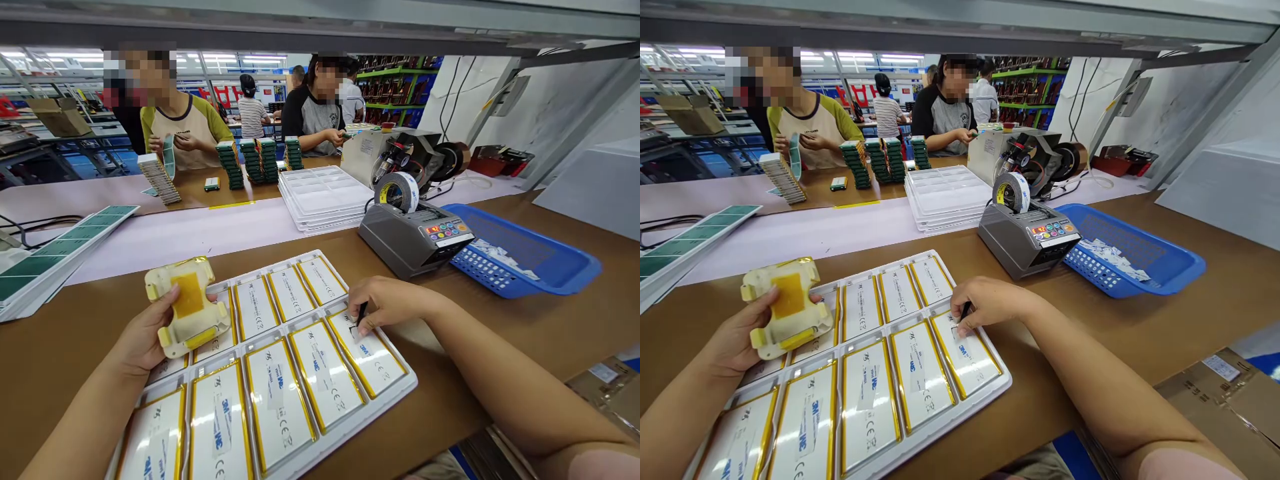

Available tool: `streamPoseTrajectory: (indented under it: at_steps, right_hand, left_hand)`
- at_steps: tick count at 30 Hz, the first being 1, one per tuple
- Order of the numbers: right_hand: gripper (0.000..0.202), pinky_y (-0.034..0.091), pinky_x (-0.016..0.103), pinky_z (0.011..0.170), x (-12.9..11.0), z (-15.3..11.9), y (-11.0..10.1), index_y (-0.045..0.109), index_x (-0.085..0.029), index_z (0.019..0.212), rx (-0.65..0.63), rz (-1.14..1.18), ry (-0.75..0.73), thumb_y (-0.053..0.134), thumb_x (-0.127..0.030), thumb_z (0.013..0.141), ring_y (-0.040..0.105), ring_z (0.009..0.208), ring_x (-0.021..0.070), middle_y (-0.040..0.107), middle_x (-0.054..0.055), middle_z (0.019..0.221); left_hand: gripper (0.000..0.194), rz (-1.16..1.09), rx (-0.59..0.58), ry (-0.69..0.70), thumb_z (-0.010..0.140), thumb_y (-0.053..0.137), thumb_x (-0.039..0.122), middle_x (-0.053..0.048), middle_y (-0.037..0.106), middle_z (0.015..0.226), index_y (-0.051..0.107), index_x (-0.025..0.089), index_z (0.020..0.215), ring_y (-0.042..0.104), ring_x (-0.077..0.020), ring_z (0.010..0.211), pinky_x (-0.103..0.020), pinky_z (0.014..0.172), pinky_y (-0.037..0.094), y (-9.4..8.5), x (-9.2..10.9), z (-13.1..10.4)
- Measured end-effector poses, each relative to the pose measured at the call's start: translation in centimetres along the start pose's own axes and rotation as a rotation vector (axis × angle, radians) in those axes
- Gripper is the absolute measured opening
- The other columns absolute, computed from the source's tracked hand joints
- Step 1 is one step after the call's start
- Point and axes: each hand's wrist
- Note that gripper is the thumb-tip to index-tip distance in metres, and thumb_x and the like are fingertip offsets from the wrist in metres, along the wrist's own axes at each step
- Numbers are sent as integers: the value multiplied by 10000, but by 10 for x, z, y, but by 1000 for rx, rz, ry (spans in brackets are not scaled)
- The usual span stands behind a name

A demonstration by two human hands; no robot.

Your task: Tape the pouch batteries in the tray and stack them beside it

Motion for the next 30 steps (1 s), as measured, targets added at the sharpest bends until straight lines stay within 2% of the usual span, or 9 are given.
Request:
streamPoseTrajectory:
  at_steps: [5, 9, 10, 12, 15, 19, 21, 26, 30]
  right_hand:
    - [215, 379, 248, 687, -4, -5, -2, 647, -172, 736, 11, 17, 23, 610, -382, 706, 535, 720, 145, 616, 30, 747]
    - [250, 401, 238, 660, -8, -11, -7, 636, -149, 706, -185, 305, 21, 613, -398, 693, 544, 684, 133, 611, 20, 701]
    - [267, 406, 238, 657, -10, -10, -6, 632, -142, 708, -186, 372, 35, 620, -408, 681, 547, 684, 134, 611, 19, 702]
    - [286, 409, 239, 648, -15, -3, 1, 624, -139, 711, -80, 426, 94, 631, -421, 664, 546, 677, 133, 610, 17, 703]
    - [250, 398, 239, 633, -27, 15, 21, 619, -158, 701, 82, 337, 175, 633, -406, 665, 538, 671, 131, 612, 6, 705]
    - [169, 384, 245, 659, -40, 35, 36, 625, -186, 674, 135, 147, 164, 634, -355, 676, 542, 701, 136, 621, -2, 728]
    - [168, 379, 242, 658, -42, 40, 33, 629, -191, 673, 79, 97, 122, 629, -358, 683, 541, 695, 133, 619, -4, 724]
    - [191, 373, 225, 623, -41, 48, 17, 642, -189, 693, -152, 71, 56, 637, -378, 668, 534, 668, 125, 612, -7, 714]
    - [207, 375, 217, 617, -43, 54, 16, 646, -180, 696, -234, 86, 38, 623, -385, 677, 532, 658, 118, 611, -7, 699]
  left_hand:
    - [360, -3, 17, -19, 793, 449, 307, -83, 675, 889, 508, 192, 1129, 640, -270, 747, -522, 607, 501, 1, 0, 0]
    - [418, 6, -25, -13, 774, 487, 333, -113, 652, 959, 489, 164, 1156, 633, -285, 786, -508, 626, 510, -4, -3, 3]
    - [432, 2, -38, -13, 768, 498, 339, -122, 646, 972, 490, 151, 1157, 632, -284, 790, -494, 634, 515, -5, -3, 3]
    - [440, -16, -44, -15, 759, 516, 338, -118, 648, 964, 493, 148, 1156, 635, -269, 769, -474, 636, 522, -8, -5, 4]
    - [441, -44, -56, -14, 757, 526, 334, -94, 665, 894, 490, 159, 1161, 637, -246, 722, -458, 625, 524, -8, -6, 3]
    - [420, -95, -99, -20, 766, 525, 313, -87, 669, 866, 497, 127, 1141, 635, -220, 719, -404, 622, 530, -8, -7, 1]
    - [403, -115, -115, -14, 761, 534, 304, -89, 669, 876, 513, 116, 1116, 635, -218, 730, -395, 637, 531, -9, -8, 2]
    - [383, -131, -141, -6, 743, 539, 339, -123, 666, 894, 559, 109, 1048, 636, -264, 770, -446, 655, 530, -12, -12, 6]
    - [376, -158, -130, -9, 739, 544, 326, -134, 670, 864, 561, 100, 1038, 641, -269, 762, -442, 654, 533, -12, -13, 6]
Point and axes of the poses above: each hand's wrist, its own z-axis towards the middle knuckle, its own y-axis out of the palm, x = y × z
